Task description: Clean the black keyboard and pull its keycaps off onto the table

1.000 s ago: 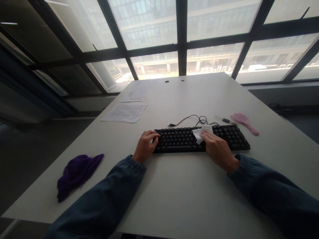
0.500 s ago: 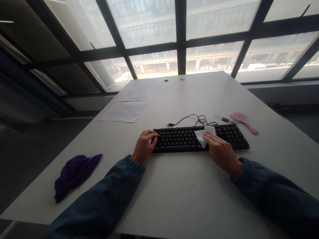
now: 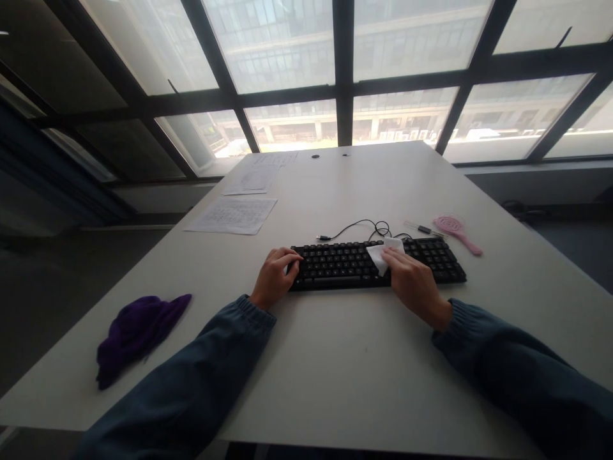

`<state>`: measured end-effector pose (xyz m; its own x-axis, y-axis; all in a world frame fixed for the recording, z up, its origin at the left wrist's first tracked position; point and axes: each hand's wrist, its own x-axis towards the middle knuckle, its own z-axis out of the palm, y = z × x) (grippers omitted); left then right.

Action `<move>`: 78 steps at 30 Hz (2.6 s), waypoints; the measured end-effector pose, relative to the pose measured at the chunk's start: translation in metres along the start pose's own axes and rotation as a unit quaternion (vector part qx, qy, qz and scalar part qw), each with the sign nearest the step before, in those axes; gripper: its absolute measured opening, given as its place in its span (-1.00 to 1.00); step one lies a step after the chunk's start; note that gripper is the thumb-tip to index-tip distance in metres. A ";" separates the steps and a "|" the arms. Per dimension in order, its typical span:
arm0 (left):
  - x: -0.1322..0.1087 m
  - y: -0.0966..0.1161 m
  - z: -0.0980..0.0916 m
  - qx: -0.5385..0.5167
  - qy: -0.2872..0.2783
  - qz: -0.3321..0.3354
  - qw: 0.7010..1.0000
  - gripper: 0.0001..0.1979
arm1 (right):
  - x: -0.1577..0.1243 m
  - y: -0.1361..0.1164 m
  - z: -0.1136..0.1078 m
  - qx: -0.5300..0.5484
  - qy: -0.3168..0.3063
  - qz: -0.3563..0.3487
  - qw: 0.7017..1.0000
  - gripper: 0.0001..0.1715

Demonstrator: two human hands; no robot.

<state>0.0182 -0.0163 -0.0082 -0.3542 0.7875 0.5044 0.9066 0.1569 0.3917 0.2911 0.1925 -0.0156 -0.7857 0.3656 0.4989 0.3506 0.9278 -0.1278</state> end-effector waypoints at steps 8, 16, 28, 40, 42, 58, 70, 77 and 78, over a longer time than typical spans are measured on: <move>0.002 0.000 0.000 0.005 0.005 0.003 1.000 -0.81 | -0.011 -0.022 -0.008 0.009 -0.017 -0.006 1.000 -0.62; 0.002 0.001 0.001 0.002 0.007 0.003 1.000 -0.81 | 0.003 -0.006 0.001 0.018 0.002 -0.015 1.000 -0.58; 0.003 -0.001 0.002 -0.001 0.010 -0.004 1.000 -0.81 | 0.005 -0.007 -0.002 0.061 0.039 -0.051 0.996 -0.59; 0.003 -0.004 0.003 0.003 0.009 -0.012 1.000 -0.80 | 0.004 -0.005 -0.005 0.046 -0.003 -0.016 0.999 -0.63; 0.003 -0.003 0.003 0.003 0.010 -0.011 1.000 -0.80 | 0.014 0.004 0.000 0.046 0.010 -0.006 0.999 -0.58; 0.003 -0.005 0.003 -0.001 0.010 -0.012 1.000 -0.81 | -0.023 0.008 -0.034 -0.006 -0.077 -0.014 0.997 -0.56; 0.003 -0.005 0.004 0.005 0.007 -0.015 1.000 -0.81 | 0.011 0.057 -0.014 0.003 -0.036 0.021 0.999 -0.48; 0.003 -0.003 0.003 0.002 0.007 -0.013 1.000 -0.81 | -0.036 0.038 -0.034 -0.003 -0.044 -0.045 0.998 -0.47; 0.003 -0.003 0.003 0.002 0.007 -0.013 1.000 -0.81 | -0.041 0.037 -0.036 -0.005 -0.044 -0.053 0.998 -0.47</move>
<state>0.0152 -0.0125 -0.0099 -0.3815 0.7742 0.5050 0.8978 0.1802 0.4019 0.3545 0.2089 -0.0098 -0.8603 0.2705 0.4321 0.2675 0.9611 -0.0692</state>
